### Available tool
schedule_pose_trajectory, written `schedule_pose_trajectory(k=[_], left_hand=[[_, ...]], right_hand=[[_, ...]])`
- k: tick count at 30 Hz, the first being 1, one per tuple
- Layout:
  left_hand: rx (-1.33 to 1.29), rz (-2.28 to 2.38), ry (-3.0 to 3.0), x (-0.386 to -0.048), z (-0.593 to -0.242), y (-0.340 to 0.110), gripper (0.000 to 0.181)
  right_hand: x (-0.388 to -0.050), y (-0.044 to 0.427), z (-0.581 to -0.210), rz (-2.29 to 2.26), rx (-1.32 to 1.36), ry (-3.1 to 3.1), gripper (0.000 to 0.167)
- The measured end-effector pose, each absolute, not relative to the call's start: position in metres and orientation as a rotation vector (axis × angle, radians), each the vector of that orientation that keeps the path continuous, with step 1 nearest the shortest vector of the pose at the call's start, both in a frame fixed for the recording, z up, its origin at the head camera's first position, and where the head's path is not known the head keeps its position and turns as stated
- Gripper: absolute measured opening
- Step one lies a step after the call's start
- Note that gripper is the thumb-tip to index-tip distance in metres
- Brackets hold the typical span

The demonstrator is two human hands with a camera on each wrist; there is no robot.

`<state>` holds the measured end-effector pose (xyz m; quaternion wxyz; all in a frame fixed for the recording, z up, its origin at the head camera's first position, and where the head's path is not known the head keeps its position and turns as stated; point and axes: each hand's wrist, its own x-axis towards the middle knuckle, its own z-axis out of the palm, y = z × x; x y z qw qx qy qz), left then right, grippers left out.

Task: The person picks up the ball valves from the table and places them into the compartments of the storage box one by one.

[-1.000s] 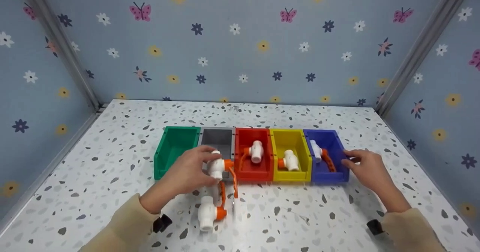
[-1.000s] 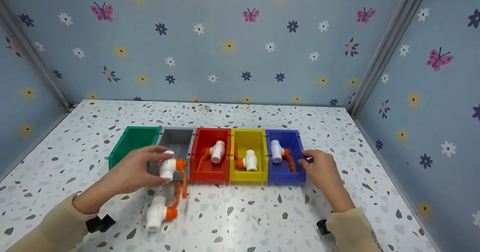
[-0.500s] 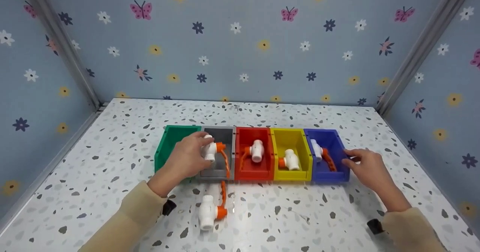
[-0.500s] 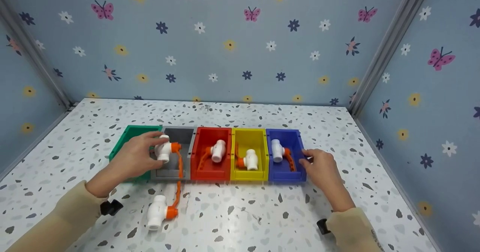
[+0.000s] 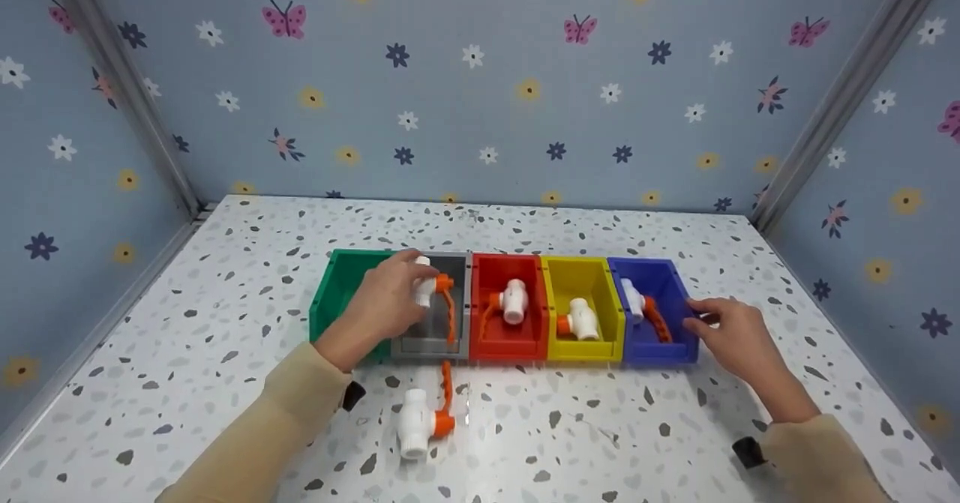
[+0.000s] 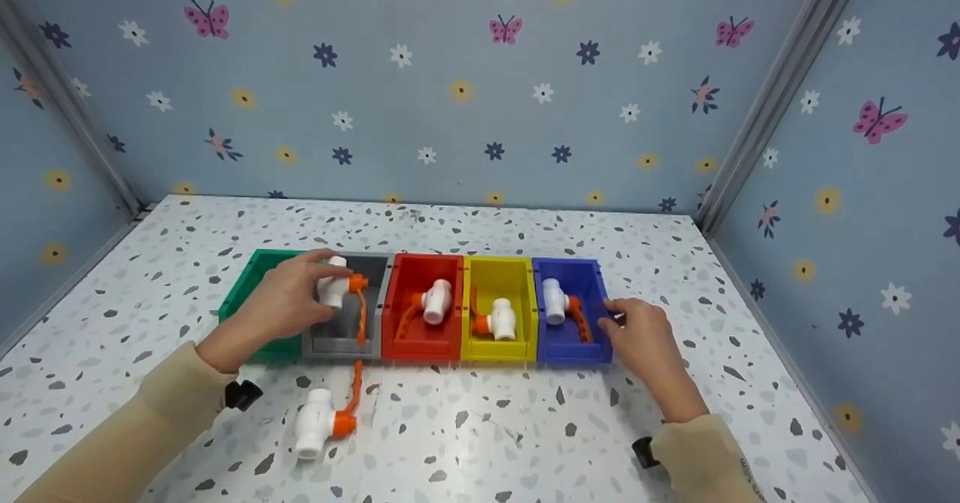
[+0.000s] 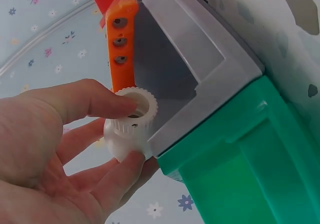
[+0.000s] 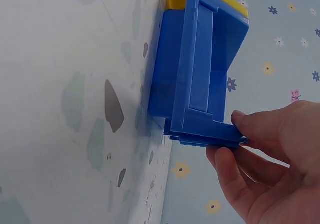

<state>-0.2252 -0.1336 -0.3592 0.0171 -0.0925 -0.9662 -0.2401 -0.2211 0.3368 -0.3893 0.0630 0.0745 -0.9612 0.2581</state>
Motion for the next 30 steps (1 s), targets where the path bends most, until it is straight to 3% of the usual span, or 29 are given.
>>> schedule_pose_trajectory(k=[30], left_hand=[[-0.308,-0.744,-2.986,-0.246,-0.374,-0.117,0.044]], right_hand=[[-0.222,0.337,-0.389,0.774,0.257,-2.886,0.037]])
